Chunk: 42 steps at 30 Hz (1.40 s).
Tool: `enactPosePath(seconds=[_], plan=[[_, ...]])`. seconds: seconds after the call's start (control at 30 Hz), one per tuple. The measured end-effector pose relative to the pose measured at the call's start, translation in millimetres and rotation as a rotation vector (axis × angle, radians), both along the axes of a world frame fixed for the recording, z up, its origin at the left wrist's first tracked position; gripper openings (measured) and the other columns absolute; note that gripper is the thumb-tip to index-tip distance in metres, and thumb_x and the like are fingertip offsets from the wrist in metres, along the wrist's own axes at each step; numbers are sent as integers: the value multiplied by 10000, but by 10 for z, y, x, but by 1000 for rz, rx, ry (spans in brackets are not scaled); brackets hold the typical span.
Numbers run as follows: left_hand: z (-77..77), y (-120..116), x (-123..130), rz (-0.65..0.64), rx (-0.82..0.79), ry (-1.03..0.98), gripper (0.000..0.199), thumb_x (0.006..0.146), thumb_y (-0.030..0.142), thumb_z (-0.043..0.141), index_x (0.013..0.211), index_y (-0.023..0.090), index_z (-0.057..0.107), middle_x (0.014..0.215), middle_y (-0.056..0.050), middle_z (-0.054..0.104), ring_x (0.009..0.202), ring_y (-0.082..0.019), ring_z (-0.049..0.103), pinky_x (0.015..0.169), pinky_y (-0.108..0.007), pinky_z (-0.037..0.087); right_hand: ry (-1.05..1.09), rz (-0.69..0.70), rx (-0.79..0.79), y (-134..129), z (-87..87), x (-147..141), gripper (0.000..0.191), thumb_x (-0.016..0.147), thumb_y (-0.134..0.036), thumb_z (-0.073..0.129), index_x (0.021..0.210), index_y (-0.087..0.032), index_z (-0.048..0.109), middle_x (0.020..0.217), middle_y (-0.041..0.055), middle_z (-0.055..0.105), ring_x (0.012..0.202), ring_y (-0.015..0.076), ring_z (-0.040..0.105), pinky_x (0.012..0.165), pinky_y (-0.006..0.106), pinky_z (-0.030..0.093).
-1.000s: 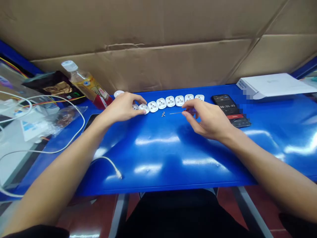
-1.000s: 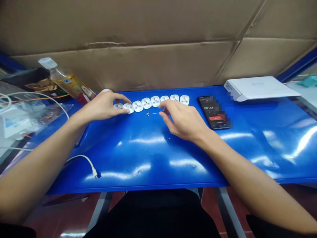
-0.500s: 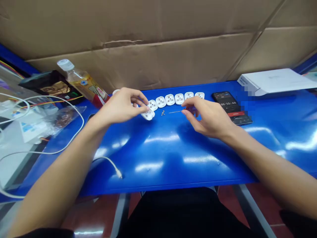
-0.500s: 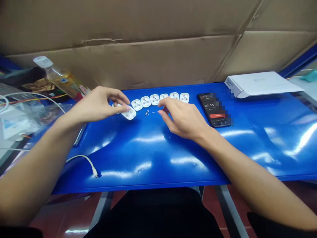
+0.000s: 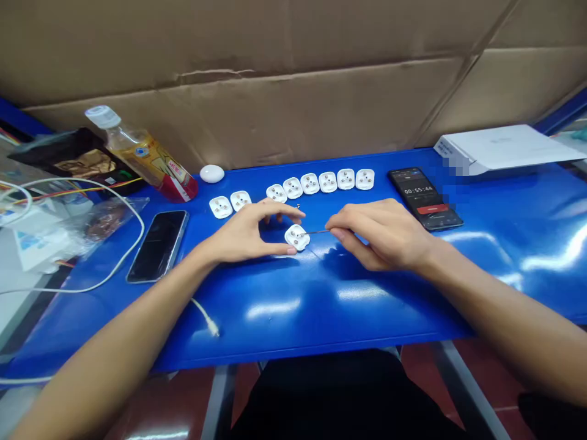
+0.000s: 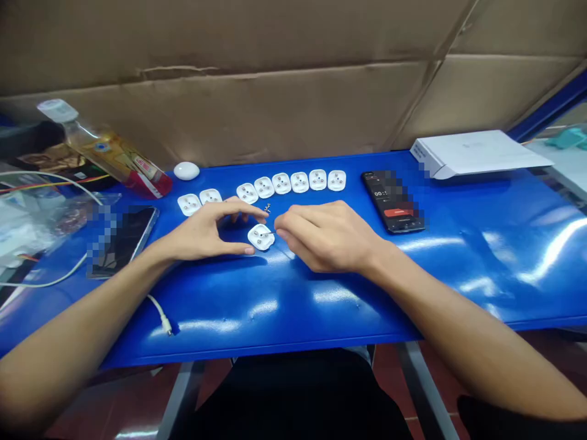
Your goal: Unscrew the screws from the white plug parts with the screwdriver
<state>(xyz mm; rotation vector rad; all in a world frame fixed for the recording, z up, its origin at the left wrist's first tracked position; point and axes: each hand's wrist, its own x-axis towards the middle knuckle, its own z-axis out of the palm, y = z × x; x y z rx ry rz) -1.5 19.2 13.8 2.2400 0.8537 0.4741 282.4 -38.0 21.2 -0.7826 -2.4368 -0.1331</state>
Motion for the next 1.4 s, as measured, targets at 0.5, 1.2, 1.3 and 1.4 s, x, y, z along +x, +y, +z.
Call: enactPosePath(seconds=[0.5, 1.2, 1.3, 1.4], plan=[[-177, 31, 25, 6, -24, -13, 493, 801, 491, 886, 1203, 229, 774, 1103, -43, 760, 989, -214, 674, 872, -327, 502, -7, -116, 35, -8, -43, -50, 160, 1053, -239, 529, 1019, -187, 677, 825, 17, 765, 697, 169, 700, 592, 316, 426], [-200, 1, 64, 63, -64, -44, 493, 754, 525, 907, 1121, 217, 789, 1051, -41, 775, 954, -223, 684, 851, -330, 506, -235, -155, -75, -115, 149, -146, 207, 1064, -189, 451, 1023, -186, 653, 972, 81, 718, 810, 208, 641, 654, 329, 386], [-186, 4, 58, 48, -67, -22, 521, 767, 558, 887, 1151, 222, 781, 1089, -51, 775, 979, -237, 690, 867, -344, 511, -139, -205, -102, -70, 96, -108, 281, 1048, -420, 565, 1126, -165, 651, 988, 102, 741, 850, 243, 682, 659, 339, 440], [-185, 10, 55, 45, -59, -5, 539, 770, 581, 877, 1161, 225, 775, 1096, -56, 773, 989, -244, 692, 872, -349, 514, -79, -197, -73, -32, 31, -88, 229, 1066, -358, 542, 1067, -176, 682, 867, 71, 740, 788, 227, 680, 679, 346, 479]])
